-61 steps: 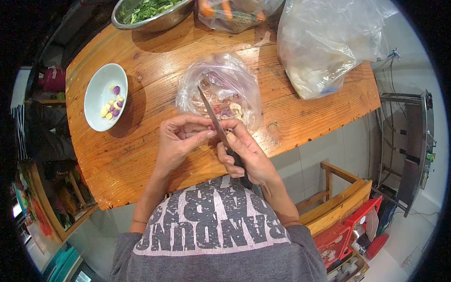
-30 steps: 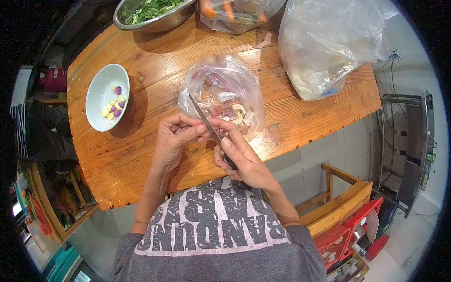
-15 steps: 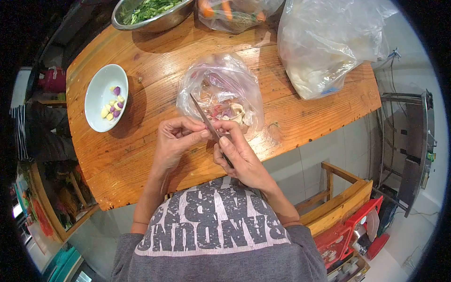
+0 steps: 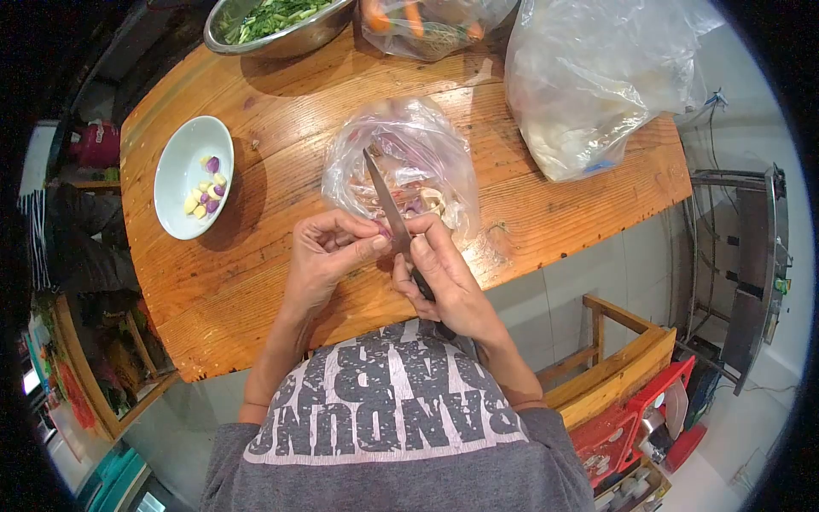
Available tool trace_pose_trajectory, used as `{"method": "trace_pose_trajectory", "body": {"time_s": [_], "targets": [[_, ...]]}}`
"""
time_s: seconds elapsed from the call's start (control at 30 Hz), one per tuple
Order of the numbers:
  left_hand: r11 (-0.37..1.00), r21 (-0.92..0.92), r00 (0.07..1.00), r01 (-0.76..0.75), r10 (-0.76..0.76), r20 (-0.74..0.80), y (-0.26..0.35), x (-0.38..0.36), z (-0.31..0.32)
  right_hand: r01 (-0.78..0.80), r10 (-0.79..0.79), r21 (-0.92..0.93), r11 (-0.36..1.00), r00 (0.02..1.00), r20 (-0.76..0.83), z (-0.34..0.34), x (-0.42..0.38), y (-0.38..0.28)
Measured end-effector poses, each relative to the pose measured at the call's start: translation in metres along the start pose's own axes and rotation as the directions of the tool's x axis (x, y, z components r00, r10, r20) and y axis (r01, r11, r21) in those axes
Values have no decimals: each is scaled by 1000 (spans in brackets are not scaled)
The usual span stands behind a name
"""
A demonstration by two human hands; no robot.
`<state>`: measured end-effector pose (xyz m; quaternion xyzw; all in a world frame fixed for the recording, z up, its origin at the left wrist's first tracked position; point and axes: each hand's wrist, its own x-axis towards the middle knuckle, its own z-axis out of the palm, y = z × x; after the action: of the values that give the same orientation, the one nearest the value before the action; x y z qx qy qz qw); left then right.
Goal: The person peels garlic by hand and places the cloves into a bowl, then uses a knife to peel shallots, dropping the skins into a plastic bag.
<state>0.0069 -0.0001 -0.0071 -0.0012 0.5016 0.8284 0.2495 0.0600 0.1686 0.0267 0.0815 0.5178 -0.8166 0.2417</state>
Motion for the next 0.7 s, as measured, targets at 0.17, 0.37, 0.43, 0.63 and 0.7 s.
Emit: {"method": "trace_pose_trajectory", "body": {"time_s": [0.17,0.37,0.43,0.63,0.7], "targets": [[999,2,999,-36,36,-9,0,1,-1,40,-37,-99,994,999,23,0,0,1],[999,6,999,-50,50,-4,0,0,-2,11,-10,-123,992,1000,15,0,-1,3],[999,29,999,-45,45,-12,1,0,-2,17,-14,-123,992,1000,25,-3,-1,6],[1000,12,1000,-24,24,-6,6,0,0,-18,20,-58,998,999,27,-4,-1,3],[1000,-2,1000,-20,20,-4,5,-1,0,-56,56,2,998,998,27,-3,-1,-2]]}}
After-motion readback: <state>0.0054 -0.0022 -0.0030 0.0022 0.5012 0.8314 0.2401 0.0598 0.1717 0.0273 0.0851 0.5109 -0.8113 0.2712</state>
